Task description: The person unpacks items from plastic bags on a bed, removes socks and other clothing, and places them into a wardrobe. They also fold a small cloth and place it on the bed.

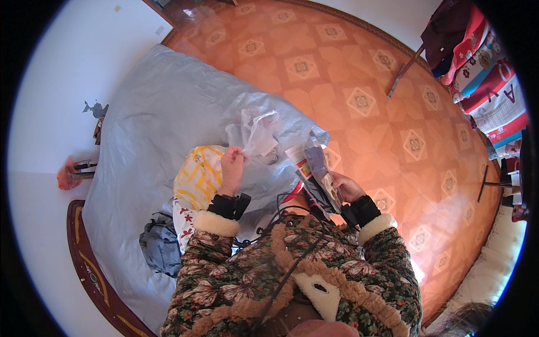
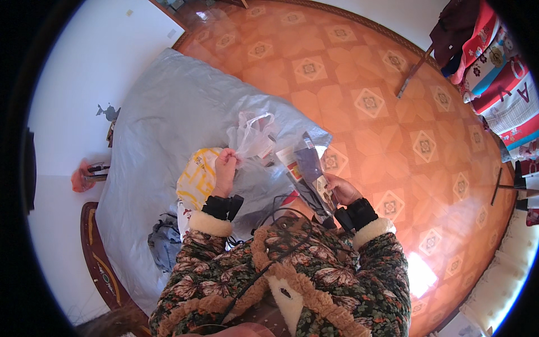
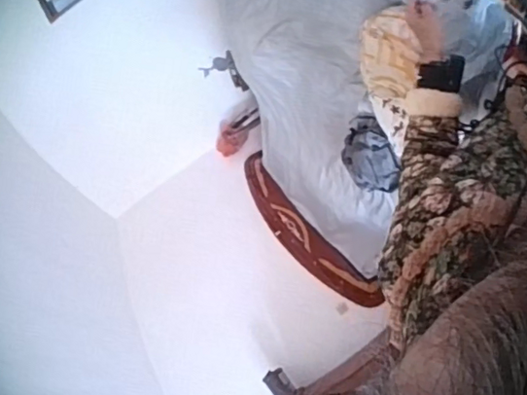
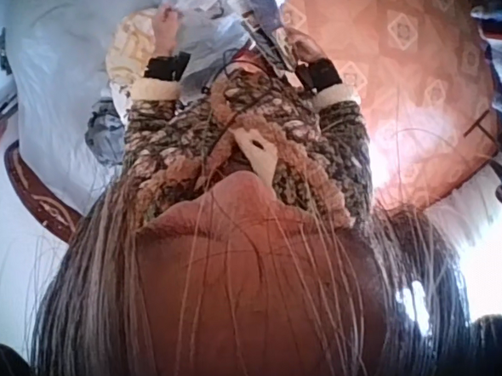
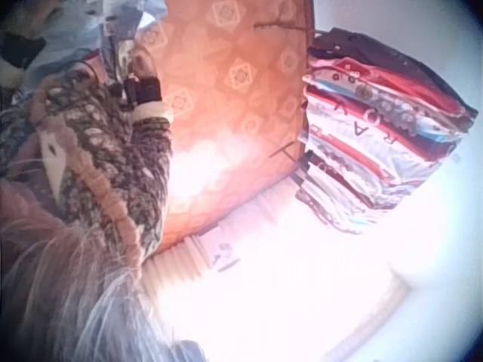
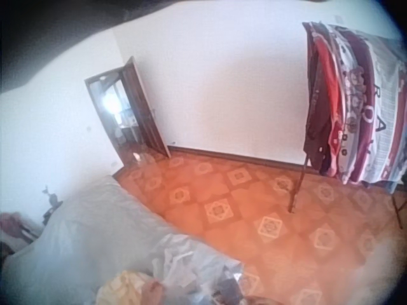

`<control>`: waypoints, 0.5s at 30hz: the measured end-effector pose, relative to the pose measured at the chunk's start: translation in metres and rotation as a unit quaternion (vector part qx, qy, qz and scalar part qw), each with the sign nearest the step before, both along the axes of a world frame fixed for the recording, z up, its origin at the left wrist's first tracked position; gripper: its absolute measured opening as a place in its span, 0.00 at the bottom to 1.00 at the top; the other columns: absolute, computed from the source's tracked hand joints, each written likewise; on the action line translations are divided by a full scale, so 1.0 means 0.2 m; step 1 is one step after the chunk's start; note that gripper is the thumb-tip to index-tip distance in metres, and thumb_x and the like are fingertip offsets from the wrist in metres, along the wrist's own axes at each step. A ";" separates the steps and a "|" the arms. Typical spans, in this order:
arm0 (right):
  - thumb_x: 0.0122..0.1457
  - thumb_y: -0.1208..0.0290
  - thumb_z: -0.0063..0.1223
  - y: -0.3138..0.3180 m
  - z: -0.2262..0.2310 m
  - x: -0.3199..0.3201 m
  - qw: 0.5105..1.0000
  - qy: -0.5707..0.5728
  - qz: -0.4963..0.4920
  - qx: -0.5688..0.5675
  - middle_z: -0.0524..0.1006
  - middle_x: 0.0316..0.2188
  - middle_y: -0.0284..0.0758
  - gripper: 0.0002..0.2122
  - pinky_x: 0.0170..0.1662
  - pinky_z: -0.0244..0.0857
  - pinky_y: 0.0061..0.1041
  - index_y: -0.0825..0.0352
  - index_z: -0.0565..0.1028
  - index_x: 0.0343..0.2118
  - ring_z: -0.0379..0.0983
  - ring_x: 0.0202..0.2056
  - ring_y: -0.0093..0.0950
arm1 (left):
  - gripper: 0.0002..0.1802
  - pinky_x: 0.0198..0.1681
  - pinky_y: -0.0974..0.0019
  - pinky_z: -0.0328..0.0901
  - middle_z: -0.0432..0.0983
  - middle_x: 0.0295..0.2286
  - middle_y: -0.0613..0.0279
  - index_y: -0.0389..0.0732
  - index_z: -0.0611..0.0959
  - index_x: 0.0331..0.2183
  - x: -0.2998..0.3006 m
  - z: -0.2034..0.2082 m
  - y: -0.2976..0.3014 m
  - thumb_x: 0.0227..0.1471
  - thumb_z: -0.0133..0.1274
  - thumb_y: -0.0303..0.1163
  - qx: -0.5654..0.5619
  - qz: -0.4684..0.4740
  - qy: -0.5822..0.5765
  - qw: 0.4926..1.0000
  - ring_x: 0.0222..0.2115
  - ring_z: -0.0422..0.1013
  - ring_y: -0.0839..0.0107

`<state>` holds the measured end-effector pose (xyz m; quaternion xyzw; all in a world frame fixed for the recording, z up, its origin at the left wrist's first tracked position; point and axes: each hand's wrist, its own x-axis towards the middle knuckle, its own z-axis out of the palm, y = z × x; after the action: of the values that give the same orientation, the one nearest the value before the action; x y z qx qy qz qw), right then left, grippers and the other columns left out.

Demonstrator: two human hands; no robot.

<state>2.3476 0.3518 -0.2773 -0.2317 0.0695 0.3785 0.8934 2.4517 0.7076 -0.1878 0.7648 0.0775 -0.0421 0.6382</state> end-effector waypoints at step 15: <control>0.48 0.75 0.45 0.26 0.26 0.37 0.989 -0.029 0.117 -0.083 0.76 0.38 0.32 0.23 0.35 0.70 0.18 0.71 0.69 0.51 0.74 0.35 0.19 | 0.11 0.23 0.74 0.57 0.65 0.17 0.75 0.41 0.77 0.34 0.03 0.19 -0.06 0.51 0.57 0.37 0.232 -0.172 0.047 0.956 0.19 0.60 0.85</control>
<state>2.4224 0.4043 -0.2248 -0.3230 0.0470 0.4667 0.8220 2.4577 0.6965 -0.1499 0.8906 -0.0183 -0.1679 0.4222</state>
